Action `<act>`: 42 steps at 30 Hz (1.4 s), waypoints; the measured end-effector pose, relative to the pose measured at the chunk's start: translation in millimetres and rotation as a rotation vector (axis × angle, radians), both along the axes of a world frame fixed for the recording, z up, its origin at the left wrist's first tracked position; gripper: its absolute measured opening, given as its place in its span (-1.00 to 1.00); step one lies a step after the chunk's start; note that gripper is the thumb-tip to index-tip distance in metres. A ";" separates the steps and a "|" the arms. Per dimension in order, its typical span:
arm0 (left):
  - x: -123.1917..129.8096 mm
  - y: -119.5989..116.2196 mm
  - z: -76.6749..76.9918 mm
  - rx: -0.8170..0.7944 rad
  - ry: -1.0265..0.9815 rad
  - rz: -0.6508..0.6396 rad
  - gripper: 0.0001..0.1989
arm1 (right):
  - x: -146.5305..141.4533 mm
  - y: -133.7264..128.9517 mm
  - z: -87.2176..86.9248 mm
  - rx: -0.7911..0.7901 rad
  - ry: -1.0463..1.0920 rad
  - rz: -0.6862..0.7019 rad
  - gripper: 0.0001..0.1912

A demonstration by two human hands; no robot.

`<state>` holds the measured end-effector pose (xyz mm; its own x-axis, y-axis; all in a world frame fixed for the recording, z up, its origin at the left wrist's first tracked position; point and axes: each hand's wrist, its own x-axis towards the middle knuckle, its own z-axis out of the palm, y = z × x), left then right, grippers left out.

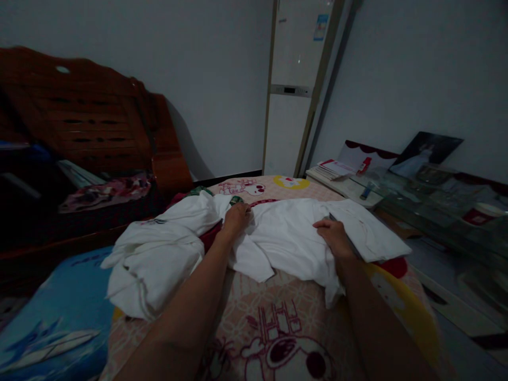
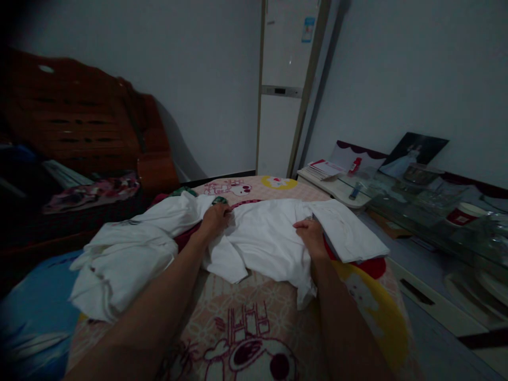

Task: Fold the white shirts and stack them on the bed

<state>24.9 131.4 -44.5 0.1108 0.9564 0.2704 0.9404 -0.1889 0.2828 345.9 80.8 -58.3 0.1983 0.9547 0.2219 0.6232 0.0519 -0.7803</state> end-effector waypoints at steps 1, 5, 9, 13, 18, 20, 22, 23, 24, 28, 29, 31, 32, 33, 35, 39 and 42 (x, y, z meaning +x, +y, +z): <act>-1.1 -1.1 5.9 0.003 -0.001 -0.010 -0.73 | 2.6 -2.6 7.0 -0.023 0.058 -0.012 -0.70; -8.7 -9.4 38.1 -0.003 -0.017 -0.138 -0.78 | 13.6 -17.3 36.1 -0.178 0.141 0.074 -0.79; -12.2 -16.7 55.5 -0.256 0.023 -0.351 -0.81 | 18.5 -33.6 57.2 -0.383 0.054 0.346 -0.86; -0.3 -14.5 35.6 -0.236 0.035 -0.179 -0.74 | 10.1 -35.1 57.4 -0.473 0.080 0.372 -0.82; 14.5 -11.4 4.3 -0.098 0.019 0.010 -0.47 | -3.4 -13.2 32.8 0.012 0.074 0.076 -0.66; 15.1 -11.1 -0.4 -0.146 0.035 0.020 -0.42 | -6.1 -5.4 18.4 0.099 -0.058 0.076 -0.54; 13.8 -10.1 -2.9 -0.189 0.054 0.047 -0.40 | -7.9 -0.8 4.6 0.103 -0.190 0.085 -0.47; 12.8 -9.2 -3.9 -0.197 0.063 0.062 -0.41 | -8.5 0.4 -0.9 0.102 -0.241 0.083 -0.46; 11.7 -8.1 -4.8 -0.202 0.070 0.078 -0.44 | -9.0 1.2 -5.0 0.104 -0.281 0.078 -0.45; 5.7 -4.0 0.6 -0.200 0.047 0.066 -0.63 | -7.8 -0.6 -3.9 0.017 -0.341 0.095 -0.49; 3.9 -4.0 6.1 -0.193 0.026 0.036 -0.67 | -6.9 -2.1 -0.2 -0.026 -0.344 0.114 -0.53; 0.8 -6.6 22.2 -0.171 -0.017 -0.046 -0.71 | -5.2 -5.7 8.6 -0.098 -0.350 0.163 -0.63; -0.2 -9.5 32.0 -0.161 -0.033 -0.089 -0.71 | -4.9 -7.5 13.2 -0.126 -0.355 0.184 -0.67; -0.6 -13.4 42.3 -0.161 -0.041 -0.134 -0.71 | -5.1 -8.9 17.4 -0.143 -0.367 0.197 -0.70; 0.7 -23.5 61.4 -0.220 -0.063 -0.261 -0.72 | -6.9 -10.4 24.3 -0.102 -0.398 0.170 -0.71; 10.9 -45.8 84.6 -0.476 -0.135 -0.574 -0.76 | -12.8 -7.6 23.9 0.244 -0.449 0.106 -0.54; 23.5 -59.8 90.1 -0.568 -0.157 -0.726 -0.84 | -12.7 -3.3 7.8 0.328 -0.504 0.188 -0.34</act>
<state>48.4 71.6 45.6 0.7350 0.6605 -0.1534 0.5891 -0.5098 0.6270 333.2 77.5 -50.5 -0.1719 0.8292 0.5319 0.8671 0.3836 -0.3178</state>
